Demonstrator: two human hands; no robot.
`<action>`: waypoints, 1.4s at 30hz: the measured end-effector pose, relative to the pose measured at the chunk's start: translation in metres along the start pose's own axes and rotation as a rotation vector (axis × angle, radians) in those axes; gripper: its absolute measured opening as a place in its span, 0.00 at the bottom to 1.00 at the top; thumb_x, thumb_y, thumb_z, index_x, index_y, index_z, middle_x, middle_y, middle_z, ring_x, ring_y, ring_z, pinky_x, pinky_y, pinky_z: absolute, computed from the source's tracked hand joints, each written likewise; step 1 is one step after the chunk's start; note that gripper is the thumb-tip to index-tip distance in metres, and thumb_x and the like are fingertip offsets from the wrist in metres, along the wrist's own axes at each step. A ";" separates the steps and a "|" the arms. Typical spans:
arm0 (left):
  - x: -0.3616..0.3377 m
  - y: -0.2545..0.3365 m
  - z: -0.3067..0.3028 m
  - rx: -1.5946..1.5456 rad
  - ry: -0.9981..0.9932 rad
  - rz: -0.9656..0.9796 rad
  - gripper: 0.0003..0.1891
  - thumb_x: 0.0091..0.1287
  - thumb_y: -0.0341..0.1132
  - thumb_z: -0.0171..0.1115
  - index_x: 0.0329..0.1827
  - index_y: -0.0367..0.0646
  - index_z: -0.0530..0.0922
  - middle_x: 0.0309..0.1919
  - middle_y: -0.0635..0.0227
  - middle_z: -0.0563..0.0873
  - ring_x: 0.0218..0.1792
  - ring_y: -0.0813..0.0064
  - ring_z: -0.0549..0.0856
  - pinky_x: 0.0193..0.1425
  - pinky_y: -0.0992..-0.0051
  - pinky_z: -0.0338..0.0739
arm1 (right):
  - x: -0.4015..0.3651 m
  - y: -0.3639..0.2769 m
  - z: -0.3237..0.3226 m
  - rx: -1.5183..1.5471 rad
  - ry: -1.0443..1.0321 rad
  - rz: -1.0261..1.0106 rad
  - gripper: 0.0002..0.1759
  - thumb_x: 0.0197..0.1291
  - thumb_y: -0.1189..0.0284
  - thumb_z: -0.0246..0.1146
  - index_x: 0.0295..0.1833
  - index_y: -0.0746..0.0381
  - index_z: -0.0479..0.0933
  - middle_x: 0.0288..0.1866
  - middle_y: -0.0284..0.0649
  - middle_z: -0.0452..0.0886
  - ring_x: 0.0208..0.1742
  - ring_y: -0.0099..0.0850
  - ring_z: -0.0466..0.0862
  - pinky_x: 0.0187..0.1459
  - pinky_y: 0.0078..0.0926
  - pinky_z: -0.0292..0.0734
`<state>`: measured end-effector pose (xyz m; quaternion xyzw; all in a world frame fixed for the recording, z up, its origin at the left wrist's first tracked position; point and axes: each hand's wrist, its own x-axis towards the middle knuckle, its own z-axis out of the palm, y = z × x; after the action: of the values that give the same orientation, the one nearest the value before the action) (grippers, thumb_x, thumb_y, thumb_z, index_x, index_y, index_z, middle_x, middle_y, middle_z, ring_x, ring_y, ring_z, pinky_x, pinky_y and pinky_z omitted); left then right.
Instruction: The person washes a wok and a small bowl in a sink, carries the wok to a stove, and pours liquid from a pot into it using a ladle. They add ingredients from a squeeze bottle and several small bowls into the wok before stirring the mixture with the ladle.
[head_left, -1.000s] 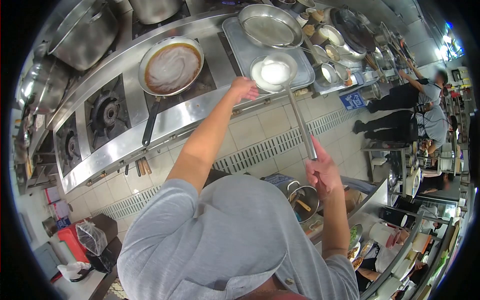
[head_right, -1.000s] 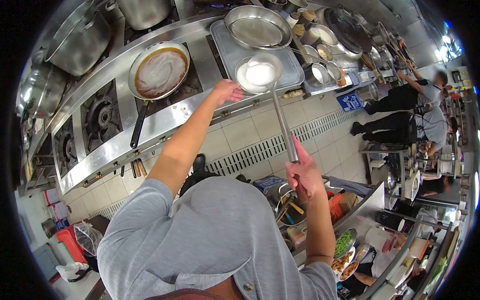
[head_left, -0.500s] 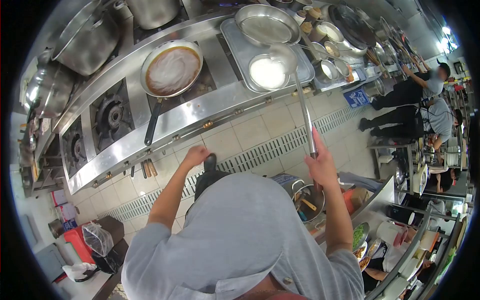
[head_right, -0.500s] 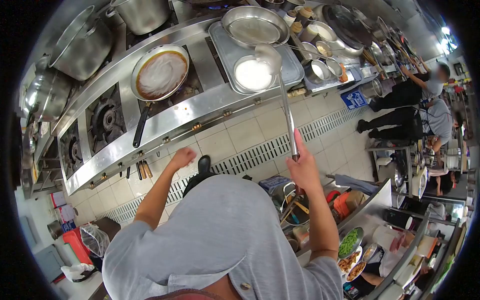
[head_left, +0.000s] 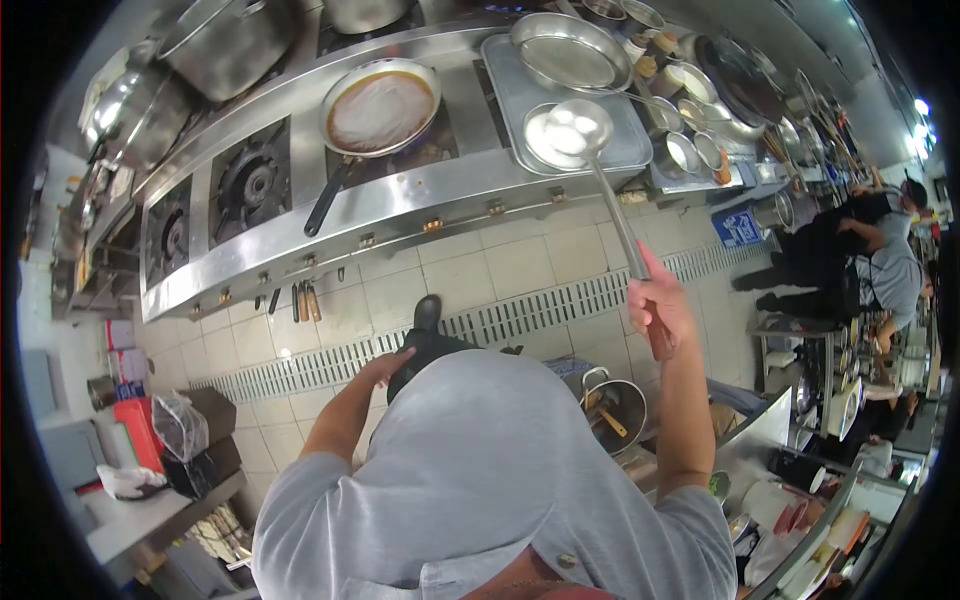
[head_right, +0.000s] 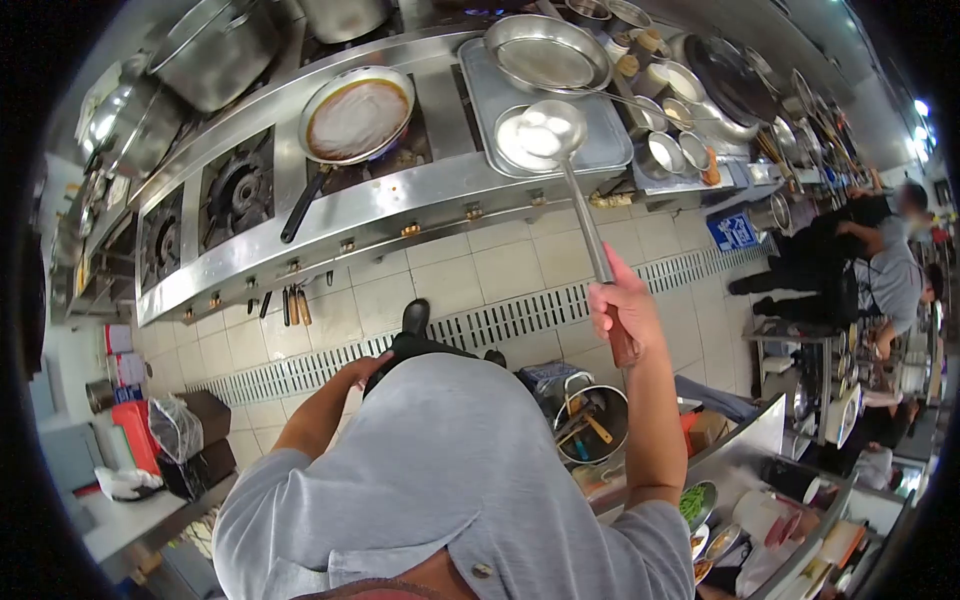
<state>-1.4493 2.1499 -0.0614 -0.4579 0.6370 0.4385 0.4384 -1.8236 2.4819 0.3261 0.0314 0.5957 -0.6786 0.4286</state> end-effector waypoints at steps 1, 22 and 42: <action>-0.019 0.019 0.012 0.025 0.001 -0.013 0.41 0.68 0.72 0.51 0.54 0.37 0.85 0.46 0.49 0.87 0.39 0.54 0.89 0.42 0.51 0.85 | -0.004 -0.004 0.002 0.012 -0.004 -0.001 0.47 0.62 0.82 0.59 0.84 0.56 0.48 0.24 0.29 0.70 0.16 0.18 0.67 0.16 0.17 0.62; 0.006 -0.046 -0.099 -0.151 0.215 0.375 0.13 0.64 0.37 0.60 0.24 0.39 0.80 0.20 0.59 0.84 0.16 0.67 0.84 0.16 0.67 0.77 | 0.000 0.037 0.050 -0.905 0.323 -0.258 0.49 0.53 0.81 0.62 0.83 0.56 0.55 0.22 0.33 0.73 0.17 0.24 0.75 0.22 0.27 0.73; -0.097 -0.206 0.031 -0.257 -0.479 0.230 0.20 0.70 0.31 0.56 0.64 0.38 0.78 0.49 0.47 0.88 0.40 0.59 0.90 0.38 0.57 0.86 | -0.011 0.009 0.065 -0.056 0.110 -0.003 0.46 0.64 0.79 0.61 0.84 0.53 0.50 0.25 0.31 0.71 0.17 0.20 0.67 0.19 0.20 0.60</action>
<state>-1.2261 2.1583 -0.0078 -0.3179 0.5024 0.6580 0.4621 -1.7808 2.4340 0.3442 0.0559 0.6371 -0.6597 0.3947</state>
